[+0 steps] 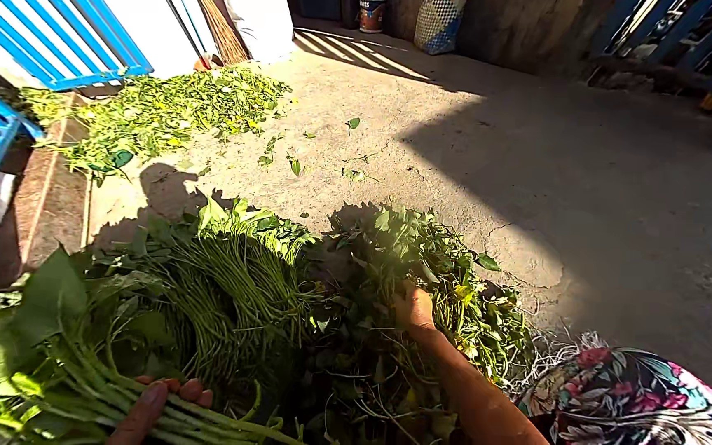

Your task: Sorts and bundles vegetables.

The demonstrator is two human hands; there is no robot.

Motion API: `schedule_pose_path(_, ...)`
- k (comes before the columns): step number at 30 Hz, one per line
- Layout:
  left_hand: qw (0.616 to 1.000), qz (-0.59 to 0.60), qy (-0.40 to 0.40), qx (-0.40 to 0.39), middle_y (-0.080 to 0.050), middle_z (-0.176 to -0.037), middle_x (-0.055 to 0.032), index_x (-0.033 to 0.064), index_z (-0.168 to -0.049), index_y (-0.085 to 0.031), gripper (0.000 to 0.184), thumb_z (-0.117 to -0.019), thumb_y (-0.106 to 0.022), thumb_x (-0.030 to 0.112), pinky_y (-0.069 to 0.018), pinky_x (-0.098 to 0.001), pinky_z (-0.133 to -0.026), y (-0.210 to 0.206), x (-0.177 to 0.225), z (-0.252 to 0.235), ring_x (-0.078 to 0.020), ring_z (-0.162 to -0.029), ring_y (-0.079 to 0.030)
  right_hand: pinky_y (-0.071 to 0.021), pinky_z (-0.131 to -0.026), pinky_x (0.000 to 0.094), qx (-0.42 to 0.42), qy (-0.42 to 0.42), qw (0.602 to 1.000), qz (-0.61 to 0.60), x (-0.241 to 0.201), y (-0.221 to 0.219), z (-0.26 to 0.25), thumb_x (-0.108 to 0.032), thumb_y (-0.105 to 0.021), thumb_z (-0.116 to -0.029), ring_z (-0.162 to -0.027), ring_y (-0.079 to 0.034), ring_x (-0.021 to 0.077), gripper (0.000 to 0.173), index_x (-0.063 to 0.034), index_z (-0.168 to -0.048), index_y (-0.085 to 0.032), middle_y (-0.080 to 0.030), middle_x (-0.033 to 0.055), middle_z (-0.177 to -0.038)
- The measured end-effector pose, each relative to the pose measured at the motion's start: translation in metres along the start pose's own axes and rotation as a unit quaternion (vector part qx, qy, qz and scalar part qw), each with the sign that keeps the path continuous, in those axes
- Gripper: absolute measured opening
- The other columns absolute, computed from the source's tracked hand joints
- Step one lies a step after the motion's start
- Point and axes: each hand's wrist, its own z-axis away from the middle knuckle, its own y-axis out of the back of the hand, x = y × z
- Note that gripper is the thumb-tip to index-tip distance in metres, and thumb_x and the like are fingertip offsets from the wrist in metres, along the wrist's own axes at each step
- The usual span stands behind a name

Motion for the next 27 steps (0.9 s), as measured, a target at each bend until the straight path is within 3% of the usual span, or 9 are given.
schedule_pose_path(3, 1.0, -0.003, 0.002, 0.002, -0.07, -0.082, -0.0032, 0.0066, -0.11, -0.048, 0.007, -0.1072, -0.043, 0.002, -0.0661, -0.0357, -0.072, -0.001, -0.001, 0.0, -0.0168, -0.073, -0.074, -0.0487, -0.104, 0.0556, -0.122, -0.101, 0.982, 0.104, 0.018, -0.019, -0.004, -0.03, -0.058, -0.102, -0.125, -0.061, 0.037, 0.045, -0.0014, -0.137, -0.058, -0.063, 0.022, -0.133)
schedule_pose_path(7, 1.0, -0.009, 0.004, -0.001, -0.071, -0.089, -0.0063, 0.005, -0.113, -0.048, 0.008, -0.1067, -0.045, 0.001, -0.0662, -0.0357, -0.069, 0.003, -0.003, -0.003, -0.0183, -0.074, -0.074, -0.0483, -0.104, 0.0544, -0.137, -0.117, 0.976, 0.124, 0.036, -0.022, -0.003, -0.024, -0.052, -0.1024, -0.127, -0.06, 0.0343, 0.037, -0.0036, -0.131, -0.063, -0.064, 0.0196, -0.134)
schedule_pose_path(12, 1.0, -0.002, 0.008, -0.002, -0.073, -0.086, -0.0078, 0.0034, -0.113, -0.051, 0.01, -0.1055, -0.046, -0.001, -0.0664, -0.0371, -0.069, 0.003, -0.006, -0.002, -0.02, -0.075, -0.075, -0.0535, -0.089, 0.0544, 0.071, 0.006, 0.989, -0.13, 0.009, 0.011, 0.021, -0.022, -0.061, -0.102, -0.094, -0.069, 0.0308, 0.024, -0.004, -0.115, -0.071, -0.072, 0.0154, -0.1)
schedule_pose_path(16, 1.0, 0.002, 0.024, -0.012, -0.073, -0.087, -0.0075, 0.0028, -0.117, -0.054, 0.015, -0.1039, -0.05, -0.002, -0.0665, -0.0388, -0.071, 0.003, -0.009, -0.001, -0.0209, -0.075, -0.076, -0.0567, -0.073, 0.0339, -0.004, 0.06, 0.92, -0.387, -0.005, 0.03, 0.029, -0.006, -0.064, -0.0975, -0.077, -0.067, 0.017, 0.018, 0.0022, -0.114, -0.066, -0.07, 0.011, -0.089)
schedule_pose_path(20, 0.999, 0.004, 0.029, -0.022, -0.073, -0.089, -0.0094, 0.0007, -0.121, -0.057, 0.019, -0.1031, -0.051, -0.003, -0.0663, -0.0403, -0.071, 0.006, -0.011, -0.003, -0.0225, -0.076, -0.075, -0.0603, -0.077, 0.0354, -0.035, 0.119, 0.871, -0.476, -0.022, 0.046, 0.06, 0.0, -0.061, -0.0924, -0.084, -0.07, 0.0205, 0.022, -0.0004, -0.114, -0.064, -0.071, 0.0123, -0.095)
schedule_pose_path(22, 1.0, -0.002, 0.022, -0.005, -0.073, -0.088, -0.0088, 0.0016, -0.119, -0.057, 0.017, -0.1035, -0.051, -0.002, -0.0662, -0.0397, -0.069, 0.006, -0.01, -0.003, -0.0218, -0.074, -0.075, -0.059, -0.078, 0.0331, -0.085, 0.159, 0.906, -0.384, -0.014, 0.052, 0.083, -0.004, -0.059, -0.0937, -0.086, -0.069, 0.0182, 0.022, 0.0, -0.115, -0.065, -0.071, 0.011, -0.097)
schedule_pose_path(24, 1.0, -0.005, 0.0, 0.009, -0.072, -0.085, -0.008, 0.0017, -0.118, -0.055, 0.016, -0.1034, -0.051, -0.002, -0.0664, -0.0393, -0.068, 0.009, -0.006, -0.004, -0.0215, -0.073, -0.075, -0.0555, -0.094, 0.0409, -0.276, 0.195, 0.931, -0.137, -0.001, 0.065, 0.105, -0.01, -0.06, -0.0952, -0.099, -0.07, 0.0221, 0.027, 0.0016, -0.117, -0.069, -0.072, 0.0145, -0.108)
schedule_pose_path(26, 1.0, -0.01, -0.018, 0.021, -0.072, -0.084, -0.0073, 0.0012, -0.118, -0.055, 0.016, -0.103, -0.052, -0.003, -0.0664, -0.0383, -0.067, 0.011, -0.003, -0.004, -0.0212, -0.073, -0.075, -0.0501, -0.097, 0.06, -0.474, 0.213, 0.851, 0.075, -0.003, 0.068, 0.114, -0.022, -0.067, -0.0992, -0.104, -0.069, 0.0362, 0.03, 0.0023, -0.115, -0.073, -0.072, 0.0224, -0.108)
schedule_pose_path(27, 0.999, -0.014, -0.023, 0.024, -0.073, -0.085, -0.0069, 0.0015, -0.117, -0.055, 0.015, -0.1029, -0.052, -0.003, -0.0665, -0.0379, -0.068, 0.011, -0.002, -0.003, -0.0209, -0.073, -0.076, -0.0485, -0.097, 0.0641, -0.494, 0.213, 0.832, 0.133, -0.004, 0.063, 0.112, -0.026, -0.065, -0.1002, -0.106, -0.068, 0.0404, 0.032, 0.0013, -0.114, -0.073, -0.072, 0.0241, -0.108)
